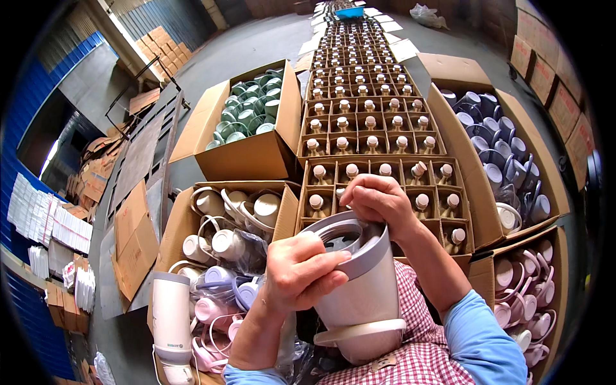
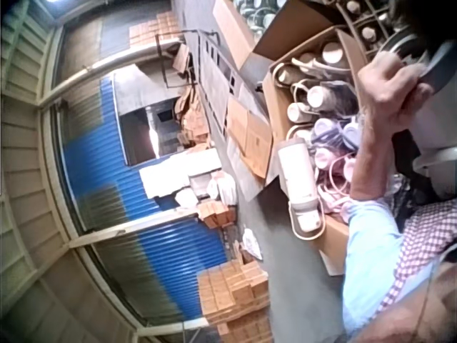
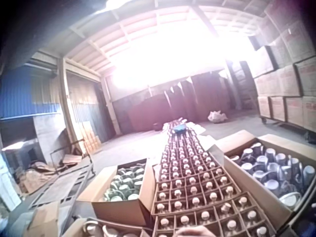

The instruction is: The person assembles thermoses by inserting glass liners into plastic shells, screwing on base components, and attaching lids. The person moves cardboard boxes and places the assembled thermoses into cardboard dividers.

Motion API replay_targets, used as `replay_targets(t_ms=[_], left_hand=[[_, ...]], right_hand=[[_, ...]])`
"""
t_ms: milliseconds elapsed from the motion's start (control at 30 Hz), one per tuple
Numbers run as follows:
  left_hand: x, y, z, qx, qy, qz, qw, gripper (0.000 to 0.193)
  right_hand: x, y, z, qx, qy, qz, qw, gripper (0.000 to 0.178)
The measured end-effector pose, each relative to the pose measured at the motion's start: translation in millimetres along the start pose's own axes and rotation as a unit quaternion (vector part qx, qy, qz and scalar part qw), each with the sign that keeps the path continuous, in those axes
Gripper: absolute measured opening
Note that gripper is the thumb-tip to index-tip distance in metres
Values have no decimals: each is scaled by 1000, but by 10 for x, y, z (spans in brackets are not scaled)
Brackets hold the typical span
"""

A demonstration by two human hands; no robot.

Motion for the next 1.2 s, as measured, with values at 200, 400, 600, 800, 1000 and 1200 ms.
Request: replay_targets(t_ms=[200,400,600,800,1000,1200], left_hand=[[36,-111,-97,-37,30,-70,996,29],[-55,348,326,70,-55,9,996,23],[-55,109,138,23,-23,17,999,21],[23,137,262,47,-112,-26,992,17],[22,-2,56,9,-33,9,999,18],[34,-40,86,11,-41,-109,993,19]], right_hand=[[-153,-119,-52,8,17,-83,996,21],[303,167,109,78,-38,97,991,25],[77,15,54,4,-49,38,998,24],[159,24,40,38,-31,48,998,24],[-39,-130,-21,-21,-11,-79,997,23],[-46,-130,-25,13,2,-54,998,19]])
Point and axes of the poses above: each hand's wrist, its own z-axis towards the middle knuckle, its own x-axis out of the back of the hand, y = z × x, the point moved 1 cm from there along z, towards the middle knuckle, and after that the axes turned 11 degrees about x, right-handed, at the moved point
